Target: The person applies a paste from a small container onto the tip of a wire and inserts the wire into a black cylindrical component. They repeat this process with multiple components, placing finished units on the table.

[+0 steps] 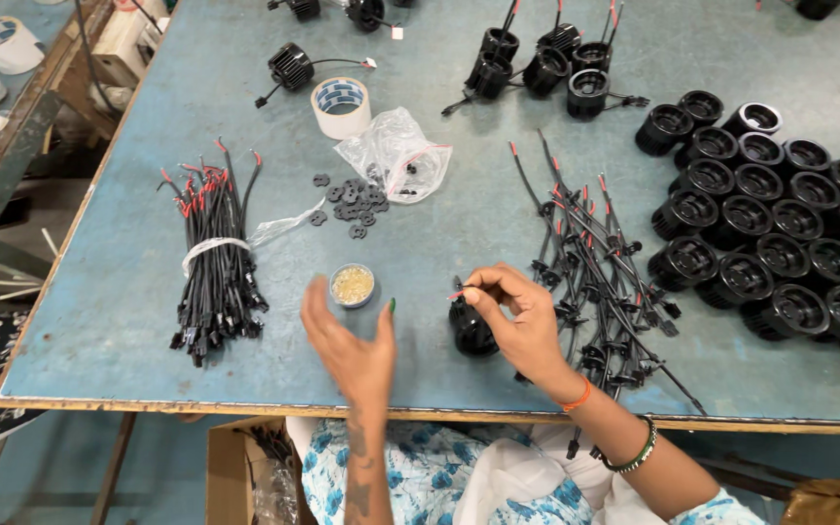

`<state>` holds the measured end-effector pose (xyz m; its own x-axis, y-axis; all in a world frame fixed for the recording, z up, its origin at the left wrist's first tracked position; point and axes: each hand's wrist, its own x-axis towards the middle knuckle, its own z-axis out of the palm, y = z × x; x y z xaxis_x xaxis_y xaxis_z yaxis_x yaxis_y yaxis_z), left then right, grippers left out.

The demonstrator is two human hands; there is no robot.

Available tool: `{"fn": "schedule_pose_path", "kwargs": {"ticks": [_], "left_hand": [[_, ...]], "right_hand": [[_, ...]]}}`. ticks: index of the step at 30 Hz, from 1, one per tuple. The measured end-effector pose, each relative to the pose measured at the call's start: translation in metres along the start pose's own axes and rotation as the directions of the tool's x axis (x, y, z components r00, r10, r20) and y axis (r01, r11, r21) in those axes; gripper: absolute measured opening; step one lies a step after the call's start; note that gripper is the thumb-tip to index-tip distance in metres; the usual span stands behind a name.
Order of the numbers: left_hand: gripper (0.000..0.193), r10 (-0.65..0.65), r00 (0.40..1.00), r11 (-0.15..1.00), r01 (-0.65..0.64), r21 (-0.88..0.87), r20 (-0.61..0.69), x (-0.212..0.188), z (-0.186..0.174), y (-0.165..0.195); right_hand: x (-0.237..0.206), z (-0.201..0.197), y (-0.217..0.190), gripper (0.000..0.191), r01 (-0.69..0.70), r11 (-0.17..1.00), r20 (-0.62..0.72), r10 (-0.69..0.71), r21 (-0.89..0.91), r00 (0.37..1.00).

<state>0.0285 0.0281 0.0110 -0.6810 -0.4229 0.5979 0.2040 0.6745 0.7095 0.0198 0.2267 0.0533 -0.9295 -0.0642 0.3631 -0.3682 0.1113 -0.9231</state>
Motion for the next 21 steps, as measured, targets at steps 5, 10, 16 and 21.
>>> {"fn": "schedule_pose_path", "kwargs": {"ticks": [5,10,16,21], "left_hand": [[0.115,-0.101,0.973,0.985,0.069,0.157,0.207,0.027,0.008,-0.033],[0.092,-0.055,0.98,0.998,0.049,0.038,0.19,0.02,0.009,-0.029],[0.078,0.218,0.969,0.956,-0.188,-0.226,0.117,-0.002,0.002,-0.013],[0.083,0.285,0.954,0.906,-0.237,-0.349,0.09,-0.005,0.003,-0.01]], "right_hand": [[0.009,0.01,-0.022,0.007,0.354,0.857,0.059,-0.359,-0.374,0.932],[0.009,0.024,-0.032,0.008,0.232,0.915,0.085,-0.216,-0.331,0.973],[0.01,0.033,-0.026,0.015,0.416,0.758,0.18,-0.379,-0.503,0.908],[0.011,0.036,-0.021,0.014,0.427,0.735,0.187,-0.391,-0.526,0.901]]}}
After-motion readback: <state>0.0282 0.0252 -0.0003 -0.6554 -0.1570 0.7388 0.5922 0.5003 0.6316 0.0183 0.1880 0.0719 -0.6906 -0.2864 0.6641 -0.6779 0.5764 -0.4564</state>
